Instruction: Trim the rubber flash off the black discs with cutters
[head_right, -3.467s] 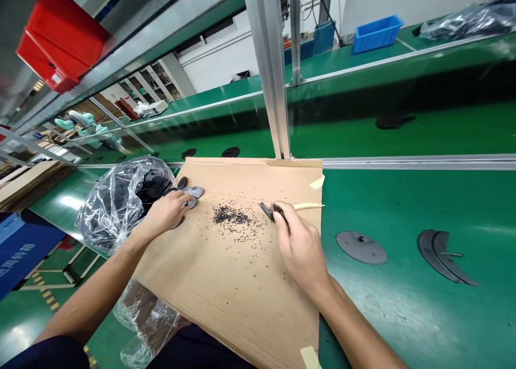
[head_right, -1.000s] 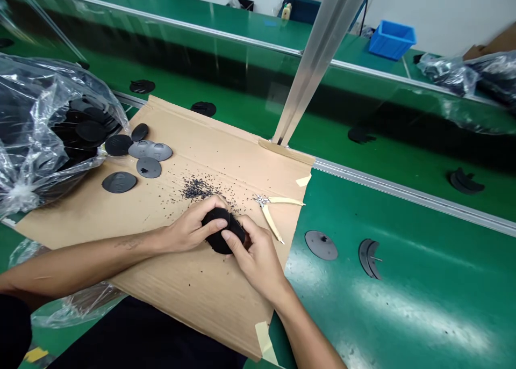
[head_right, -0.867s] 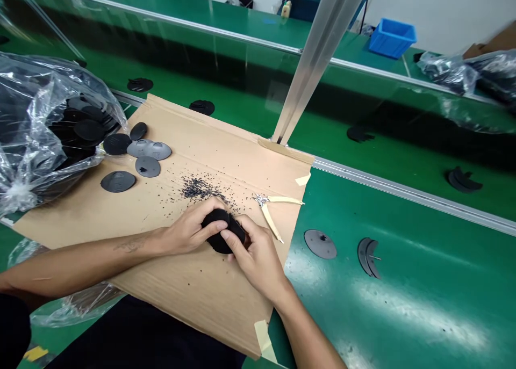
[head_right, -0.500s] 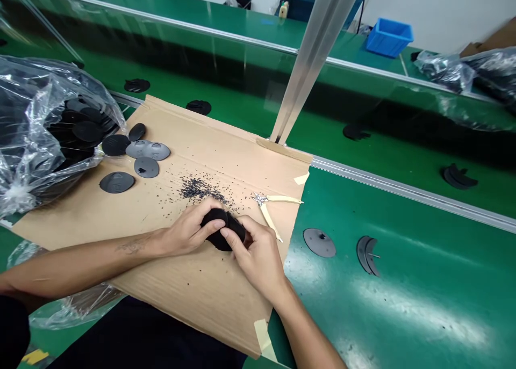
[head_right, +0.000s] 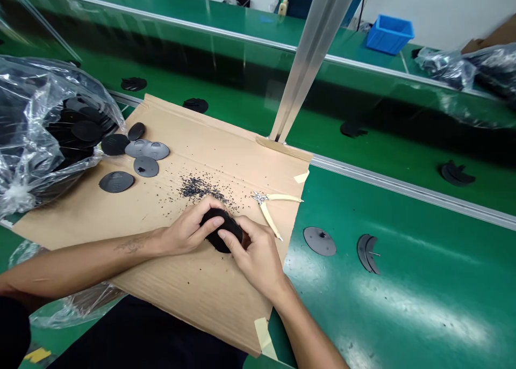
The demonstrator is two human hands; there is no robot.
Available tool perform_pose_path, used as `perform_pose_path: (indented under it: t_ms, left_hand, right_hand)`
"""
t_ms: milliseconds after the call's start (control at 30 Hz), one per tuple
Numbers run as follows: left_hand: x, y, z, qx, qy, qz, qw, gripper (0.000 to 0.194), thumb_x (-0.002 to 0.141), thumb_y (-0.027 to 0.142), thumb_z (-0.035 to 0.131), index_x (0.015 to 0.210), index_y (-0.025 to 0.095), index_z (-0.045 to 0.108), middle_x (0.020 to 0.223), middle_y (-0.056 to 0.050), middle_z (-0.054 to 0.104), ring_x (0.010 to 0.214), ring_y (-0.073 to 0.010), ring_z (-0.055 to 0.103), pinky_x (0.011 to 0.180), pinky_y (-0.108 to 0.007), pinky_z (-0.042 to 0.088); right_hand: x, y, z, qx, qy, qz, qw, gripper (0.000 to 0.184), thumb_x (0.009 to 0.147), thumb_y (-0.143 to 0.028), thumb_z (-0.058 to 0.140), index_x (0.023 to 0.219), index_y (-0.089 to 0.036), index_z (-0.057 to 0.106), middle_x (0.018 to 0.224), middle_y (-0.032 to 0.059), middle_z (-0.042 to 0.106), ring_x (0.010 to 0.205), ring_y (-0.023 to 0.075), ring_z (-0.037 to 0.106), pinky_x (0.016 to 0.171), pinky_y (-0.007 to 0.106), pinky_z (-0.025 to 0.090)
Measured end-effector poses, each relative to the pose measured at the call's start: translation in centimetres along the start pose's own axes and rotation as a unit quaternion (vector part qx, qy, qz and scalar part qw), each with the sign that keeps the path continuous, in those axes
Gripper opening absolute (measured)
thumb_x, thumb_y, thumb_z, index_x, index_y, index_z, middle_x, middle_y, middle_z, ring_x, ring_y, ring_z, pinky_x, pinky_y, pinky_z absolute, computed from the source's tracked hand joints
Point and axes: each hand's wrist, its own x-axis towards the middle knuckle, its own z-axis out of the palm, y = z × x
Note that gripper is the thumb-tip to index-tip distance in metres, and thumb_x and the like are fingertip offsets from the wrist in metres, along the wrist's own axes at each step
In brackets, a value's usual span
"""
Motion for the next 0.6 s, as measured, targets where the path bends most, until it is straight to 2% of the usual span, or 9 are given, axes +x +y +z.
perform_pose_path:
  t_ms: [233, 400, 500, 600]
  left_hand:
    - [0.02, 0.06, -0.04, 0.001, 0.007, 0.029, 1.000, 0.019, 0.102, 0.037, 0.045, 0.108, 0.019, 0.051, 0.087, -0.002, 0.064, 0.074, -0.0150, 0.060, 0.068, -0.026, 0.049]
    - [-0.13, -0.12, 0.03, 0.012, -0.013, 0.059, 0.998, 0.020, 0.102, 0.035, 0.046, 0.113, 0.019, 0.053, 0.098, -0.006, 0.068, 0.086, -0.0173, 0.066, 0.077, -0.028, 0.053]
    - [-0.19, -0.25, 0.06, 0.004, -0.016, 0.075, 0.997, 0.021, 0.102, 0.035, 0.047, 0.116, 0.020, 0.053, 0.104, -0.007, 0.069, 0.091, -0.0180, 0.067, 0.081, -0.030, 0.055]
    - [-0.10, -0.25, -0.05, -0.047, 0.002, 0.068, 0.997, 0.030, 0.099, 0.040, 0.054, 0.120, 0.019, 0.053, 0.104, -0.008, 0.070, 0.093, -0.0181, 0.068, 0.083, -0.030, 0.056]
  right_hand:
    - [0.02, -0.29, -0.12, -0.011, 0.001, -0.017, 1.000, 0.023, 0.093, -0.039, 0.064, 0.080, -0.020, 0.064, 0.064, -0.0026, 0.055, 0.058, 0.0118, 0.046, 0.052, 0.024, 0.039]
    - [0.01, -0.53, -0.13, -0.052, -0.008, -0.044, 0.998, 0.020, 0.095, -0.035, 0.062, 0.084, -0.019, 0.066, 0.067, -0.0024, 0.058, 0.059, 0.0116, 0.047, 0.054, 0.024, 0.038]
    - [0.04, -0.57, -0.16, -0.082, -0.003, -0.068, 0.994, 0.021, 0.096, -0.035, 0.059, 0.084, -0.020, 0.066, 0.066, -0.0016, 0.059, 0.059, 0.0121, 0.049, 0.054, 0.024, 0.041]
    - [0.03, -0.67, -0.25, -0.095, 0.010, -0.106, 0.990, 0.019, 0.097, -0.034, 0.058, 0.090, -0.021, 0.069, 0.072, 0.0006, 0.067, 0.061, 0.0140, 0.057, 0.057, 0.025, 0.048]
